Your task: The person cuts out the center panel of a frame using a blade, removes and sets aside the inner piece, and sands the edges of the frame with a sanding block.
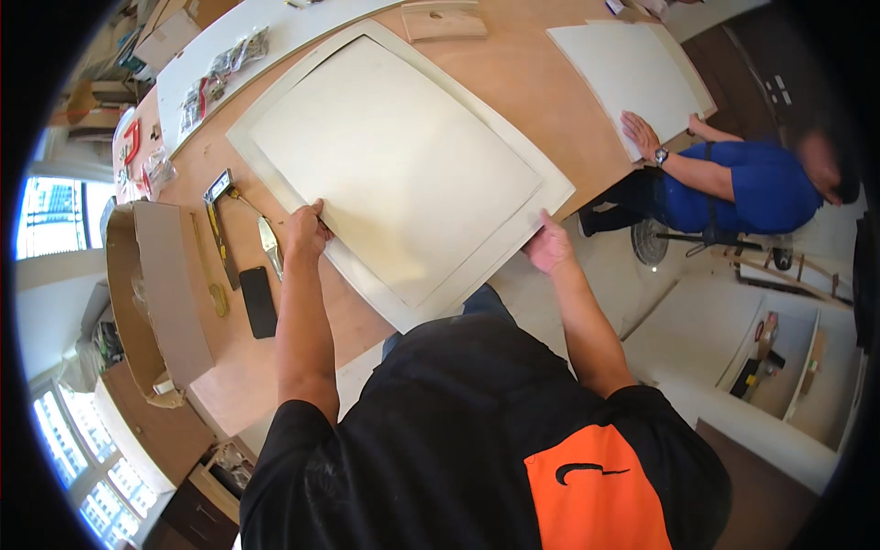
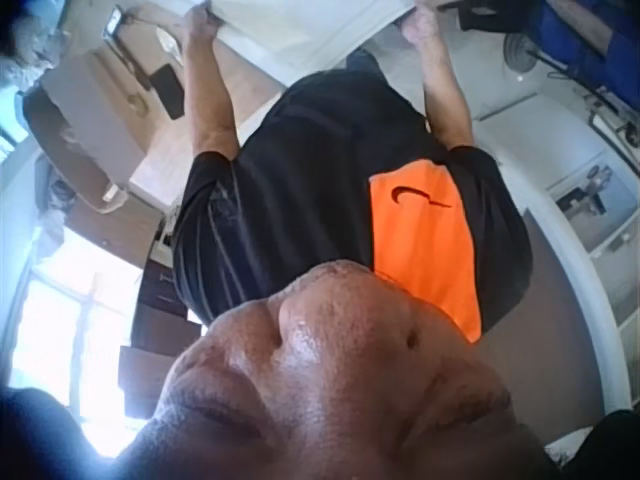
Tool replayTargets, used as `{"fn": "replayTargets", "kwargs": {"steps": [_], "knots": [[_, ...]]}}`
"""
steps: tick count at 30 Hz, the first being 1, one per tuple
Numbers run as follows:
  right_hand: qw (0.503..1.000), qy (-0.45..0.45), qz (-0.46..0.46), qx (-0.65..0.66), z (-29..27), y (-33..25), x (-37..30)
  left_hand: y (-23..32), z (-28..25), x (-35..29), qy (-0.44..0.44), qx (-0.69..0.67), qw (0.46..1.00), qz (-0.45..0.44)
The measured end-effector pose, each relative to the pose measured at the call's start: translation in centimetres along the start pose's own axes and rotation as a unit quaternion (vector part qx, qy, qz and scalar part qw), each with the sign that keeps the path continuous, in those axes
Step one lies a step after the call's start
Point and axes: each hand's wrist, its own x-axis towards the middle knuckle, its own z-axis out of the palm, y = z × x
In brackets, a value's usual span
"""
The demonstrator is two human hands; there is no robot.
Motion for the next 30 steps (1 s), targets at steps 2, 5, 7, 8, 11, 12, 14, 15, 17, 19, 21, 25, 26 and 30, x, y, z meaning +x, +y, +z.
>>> {"fn": "replayTargets", "kwargs": {"steps": [2,5,7,8,11,12,14,15,17,19,21,25,26,30], "knots": [[0.988,0.098,-0.038,-0.113,-4.0,-4.8,1.3,-0.1,1.4,-0.5,0.034,0.022,0.999,0.013],[0.852,0.325,-0.227,-0.342,-5.7,-10.6,3.5,-1.3,2.9,-1.3,0.049,0.032,0.998,0.014],[0.800,0.201,-0.343,-0.450,-5.7,-12.5,6.0,-2.7,2.5,-1.5,0.060,0.027,0.998,0.025],[0.803,0.194,-0.346,-0.446,-4.9,-12.7,7.7,-3.3,2.2,-1.0,0.055,0.028,0.998,0.030],[0.636,0.097,-0.343,-0.684,-4.5,-12.8,10.7,-4.7,5.2,-0.2,0.065,-0.055,0.995,0.044],[0.552,0.100,-0.304,-0.770,-1.1,-10.6,9.6,-5.2,4.6,-2.2,0.094,-0.141,0.984,0.049],[0.457,0.115,-0.266,-0.841,1.1,-10.9,8.0,-5.2,5.6,-2.9,0.071,-0.169,0.982,0.034],[0.467,0.126,-0.238,-0.842,1.5,-11.2,7.9,-5.3,5.8,-2.7,0.074,-0.162,0.983,0.053],[0.478,0.136,-0.211,-0.842,1.2,-11.9,8.0,-5.4,5.8,-2.7,0.079,-0.153,0.982,0.074],[0.507,0.132,-0.183,-0.832,0.5,-12.6,8.1,-5.5,6.0,-3.0,0.132,-0.174,0.975,0.031],[0.539,0.109,-0.141,-0.823,-0.1,-13.7,8.7,-4.9,6.5,-3.1,0.145,-0.161,0.975,0.040],[0.506,0.060,-0.045,-0.859,-0.9,-14.5,8.2,-4.8,7.6,-3.7,0.159,-0.132,0.978,0.041],[0.505,0.044,-0.056,-0.860,-0.4,-14.2,8.1,-4.8,6.4,-3.2,0.169,-0.138,0.974,0.056],[0.504,0.060,-0.146,-0.849,-2.9,-13.1,5.8,-5.5,4.8,-1.4,0.225,-0.006,0.965,0.134]]}}
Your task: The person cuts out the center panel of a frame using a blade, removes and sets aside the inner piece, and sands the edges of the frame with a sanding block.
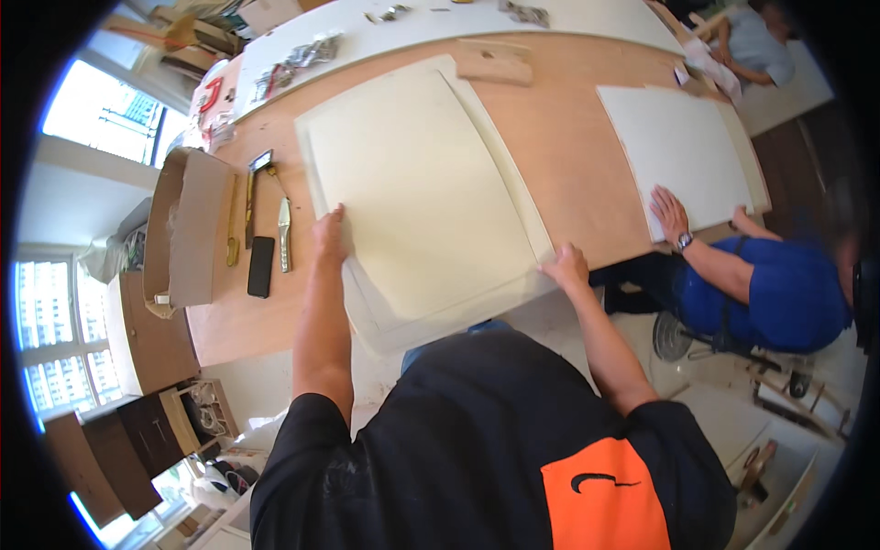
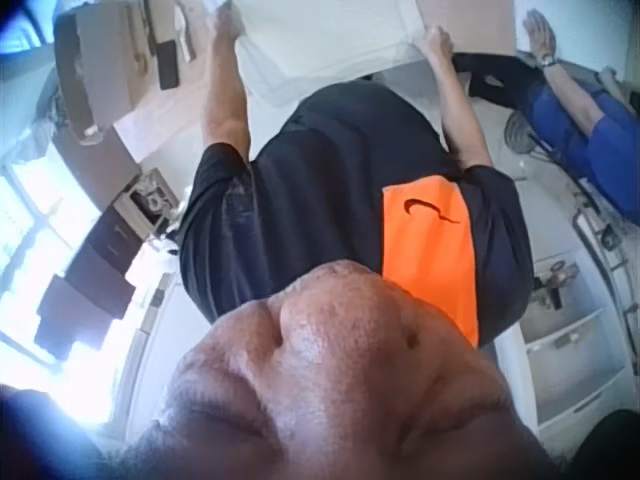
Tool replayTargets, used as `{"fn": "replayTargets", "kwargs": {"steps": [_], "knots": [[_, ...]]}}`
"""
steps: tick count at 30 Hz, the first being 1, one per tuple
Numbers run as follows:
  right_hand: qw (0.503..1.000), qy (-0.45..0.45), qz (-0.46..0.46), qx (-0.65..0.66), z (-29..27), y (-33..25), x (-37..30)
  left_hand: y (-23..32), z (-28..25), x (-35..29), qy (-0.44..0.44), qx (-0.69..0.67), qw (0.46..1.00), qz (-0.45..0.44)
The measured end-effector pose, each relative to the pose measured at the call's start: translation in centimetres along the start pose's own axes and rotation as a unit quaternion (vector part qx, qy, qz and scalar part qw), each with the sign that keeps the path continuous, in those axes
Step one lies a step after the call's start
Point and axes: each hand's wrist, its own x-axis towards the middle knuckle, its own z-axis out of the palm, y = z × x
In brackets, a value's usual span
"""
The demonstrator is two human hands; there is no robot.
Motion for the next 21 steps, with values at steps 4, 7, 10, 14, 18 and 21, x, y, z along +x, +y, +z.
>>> {"fn": "replayTargets", "kwargs": {"steps": [4,7,10,14,18,21], "knots": [[0.996,0.075,0.046,0.032,2.6,2.2,-2.0,0.9,3.0,-3.3,0.011,-0.044,0.998,0.044],[0.988,0.134,0.040,0.065,3.5,0.6,-3.1,0.5,0.8,-3.3,0.001,-0.004,0.996,0.086],[0.984,0.152,0.076,0.048,3.4,0.9,-4.0,2.4,2.9,-6.1,0.113,0.462,0.871,0.125],[0.979,0.191,0.062,0.029,5.2,0.3,-4.1,2.8,1.1,-5.4,0.106,0.495,0.853,0.128],[0.969,0.208,0.107,0.073,5.2,-0.6,-4.3,2.5,0.8,-4.5,0.111,0.524,0.830,0.156],[0.972,0.157,0.152,0.085,2.8,-1.5,-4.7,2.0,-0.6,-3.6,0.111,0.499,0.842,0.171]]}}
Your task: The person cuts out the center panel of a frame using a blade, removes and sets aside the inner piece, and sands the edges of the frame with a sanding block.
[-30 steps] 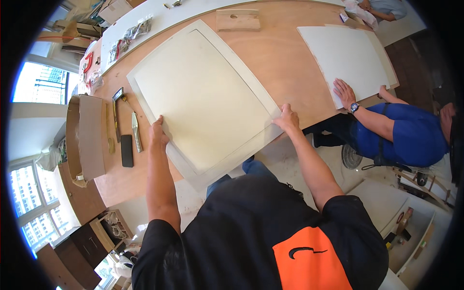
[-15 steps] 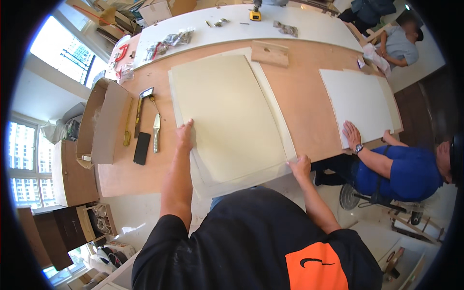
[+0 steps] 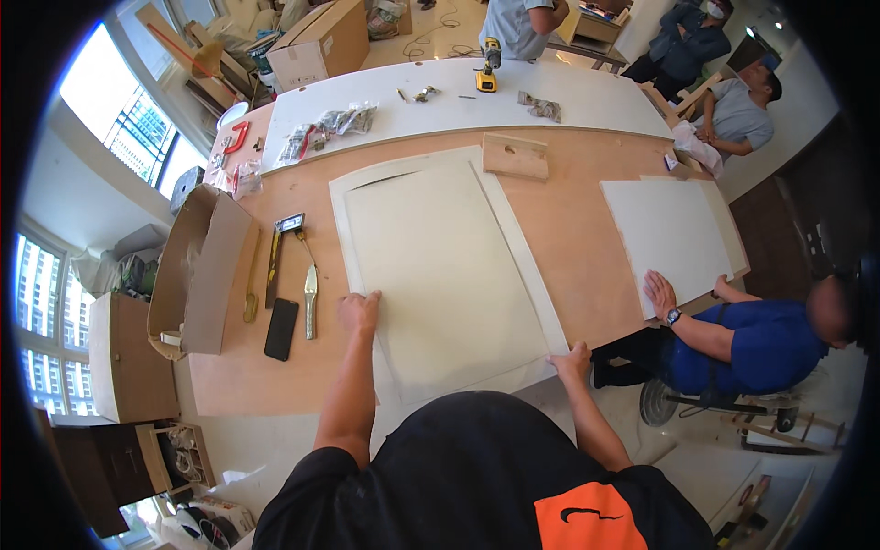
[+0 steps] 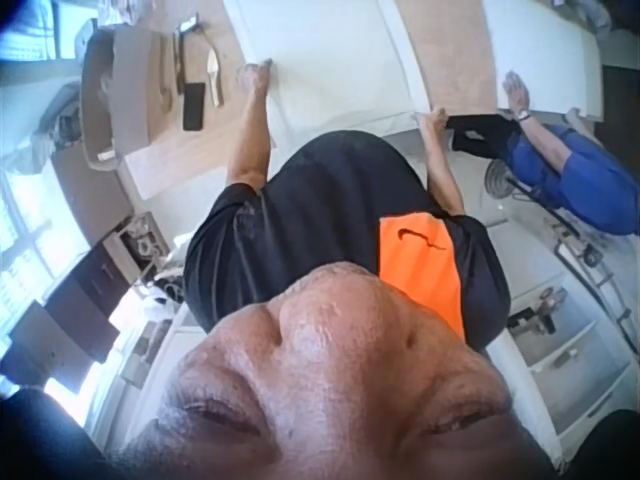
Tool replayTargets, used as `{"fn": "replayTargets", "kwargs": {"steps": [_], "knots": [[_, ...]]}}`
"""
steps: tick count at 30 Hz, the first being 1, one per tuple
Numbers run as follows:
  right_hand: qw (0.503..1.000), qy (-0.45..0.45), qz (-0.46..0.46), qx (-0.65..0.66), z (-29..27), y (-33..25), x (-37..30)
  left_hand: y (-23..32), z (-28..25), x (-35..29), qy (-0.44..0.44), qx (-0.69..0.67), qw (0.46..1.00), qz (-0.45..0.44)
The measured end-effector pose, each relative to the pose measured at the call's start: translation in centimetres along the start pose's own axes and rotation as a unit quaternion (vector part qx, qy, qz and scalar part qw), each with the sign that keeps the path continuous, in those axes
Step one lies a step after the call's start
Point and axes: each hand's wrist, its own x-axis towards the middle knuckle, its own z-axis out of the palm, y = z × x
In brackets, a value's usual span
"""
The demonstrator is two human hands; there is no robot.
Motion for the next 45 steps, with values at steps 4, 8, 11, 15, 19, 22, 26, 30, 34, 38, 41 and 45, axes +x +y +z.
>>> {"fn": "replayTargets", "kwargs": {"steps": [4,8,11,15,19,22,26,30,34,38,41,45], "knots": [[0.937,-0.291,0.040,0.188,-1.1,0.2,1.8,-6.3,-0.8,3.2,-0.042,-0.215,0.973,-0.070],[0.890,-0.396,0.055,0.218,-1.8,1.2,2.1,-3.5,-2.6,3.8,-0.012,-0.210,0.976,-0.049],[0.844,-0.470,0.072,0.248,2.0,2.6,3.2,-5.6,-3.9,5.8,-0.121,-0.413,0.896,-0.112],[0.868,-0.443,0.072,0.213,2.6,2.2,2.2,-5.0,-5.4,5.8,-0.273,-0.540,0.785,-0.132],[0.859,-0.439,0.032,0.262,2.7,1.2,1.2,-6.8,-6.7,4.3,-0.206,-0.556,0.799,-0.103],[0.891,-0.397,-0.008,0.221,3.2,1.5,1.3,-6.3,-8.3,2.2,-0.205,-0.593,0.774,-0.084],[0.894,-0.383,-0.016,0.230,3.5,1.0,1.2,-6.7,-9.8,1.5,-0.185,-0.608,0.769,-0.076],[0.884,-0.384,-0.025,0.267,1.5,-1.1,0.8,-3.6,-11.3,1.8,-0.175,-0.611,0.771,-0.041],[0.865,-0.381,-0.029,0.327,0.9,-4.0,3.1,0.0,-11.1,8.1,-0.152,-0.533,0.832,0.004],[0.848,-0.406,-0.017,0.341,3.6,-8.9,6.2,-1.9,-10.0,14.5,-0.011,-0.229,0.973,-0.037],[0.867,-0.340,0.018,0.363,4.1,-12.1,5.8,-1.2,-8.2,13.6,0.107,-0.107,0.988,-0.043],[0.875,-0.349,0.034,0.334,5.2,-13.0,4.8,-5.8,-5.1,7.1,0.048,0.024,0.998,-0.037]]}}
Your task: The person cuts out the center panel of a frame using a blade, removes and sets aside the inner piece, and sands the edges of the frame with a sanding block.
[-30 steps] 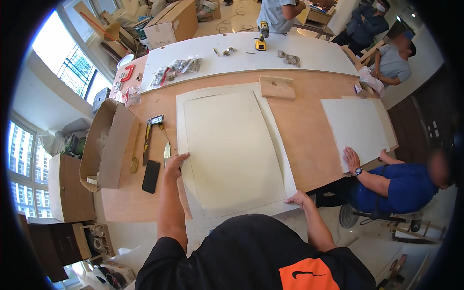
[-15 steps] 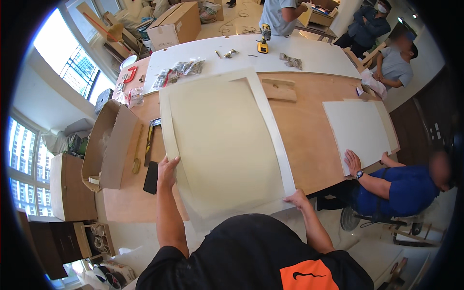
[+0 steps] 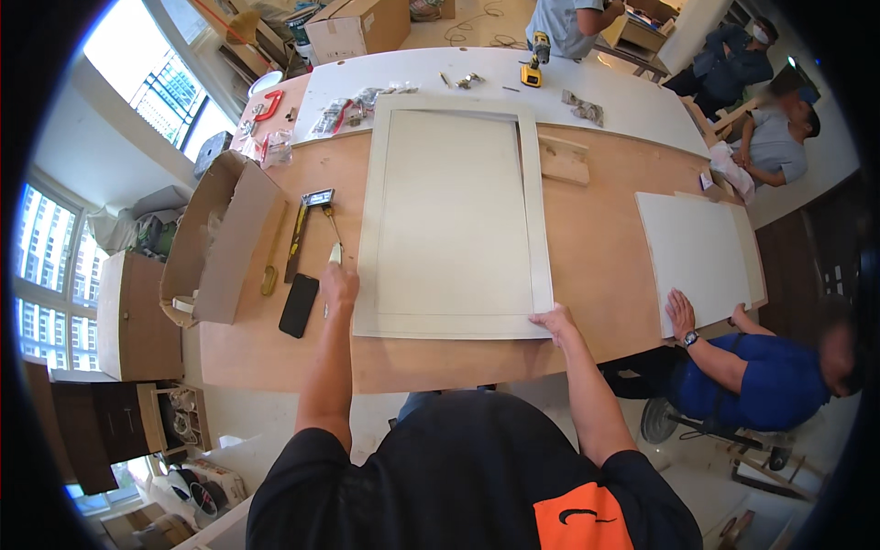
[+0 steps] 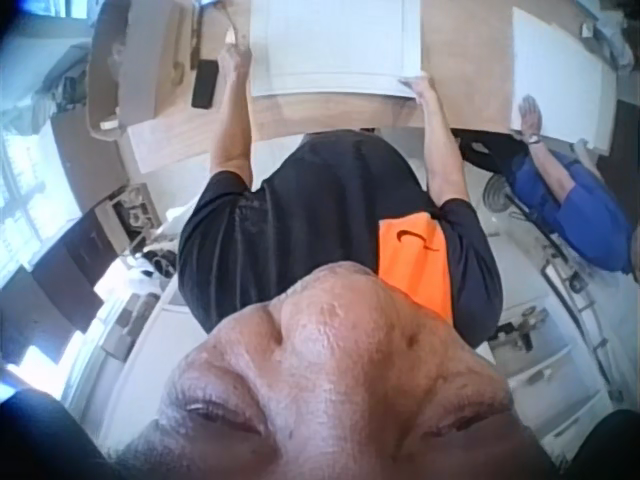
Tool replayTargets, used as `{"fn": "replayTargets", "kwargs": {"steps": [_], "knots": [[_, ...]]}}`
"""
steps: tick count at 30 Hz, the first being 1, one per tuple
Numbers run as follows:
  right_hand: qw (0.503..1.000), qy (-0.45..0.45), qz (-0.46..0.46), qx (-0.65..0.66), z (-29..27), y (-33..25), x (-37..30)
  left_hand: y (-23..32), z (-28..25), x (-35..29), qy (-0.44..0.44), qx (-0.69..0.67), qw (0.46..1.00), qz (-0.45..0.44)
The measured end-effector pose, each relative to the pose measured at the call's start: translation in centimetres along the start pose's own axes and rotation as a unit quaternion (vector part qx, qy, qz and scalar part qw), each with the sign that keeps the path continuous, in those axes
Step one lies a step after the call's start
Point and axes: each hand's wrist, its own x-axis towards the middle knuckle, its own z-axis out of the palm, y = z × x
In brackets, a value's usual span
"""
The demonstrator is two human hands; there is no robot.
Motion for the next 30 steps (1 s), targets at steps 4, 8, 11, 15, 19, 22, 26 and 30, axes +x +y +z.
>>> {"fn": "replayTargets", "kwargs": {"steps": [4,8,11,15,19,22,26,30], "knots": [[0.999,-0.008,-0.020,-0.044,0.7,0.4,1.3,-4.0,2.3,-4.8,0.044,0.061,0.997,0.019],[0.997,-0.074,-0.004,0.004,-1.7,2.7,3.9,-4.3,1.8,-6.8,0.125,0.085,0.985,0.088],[0.998,-0.051,0.008,-0.030,-2.8,3.0,2.7,-2.8,-0.3,-7.2,0.186,0.095,0.973,0.102],[0.998,-0.042,-0.015,-0.055,-2.8,4.7,0.2,-5.1,-0.3,-4.7,0.081,0.077,0.994,0.020],[0.971,0.083,-0.089,-0.206,-1.5,6.4,-1.0,-3.5,-1.7,-1.6,-0.065,0.107,0.992,0.013],[0.953,0.066,0.020,-0.296,0.8,4.0,-3.6,-5.1,-1.7,-2.2,-0.036,0.087,0.996,0.000],[0.851,0.080,-0.085,-0.511,1.2,3.6,-6.2,-4.8,-0.8,-7.9,-0.033,-0.088,0.995,-0.013],[0.825,0.129,-0.125,-0.535,-0.6,2.9,-8.3,-0.8,-0.9,-18.7,-0.105,-0.416,0.897,-0.105]]}}
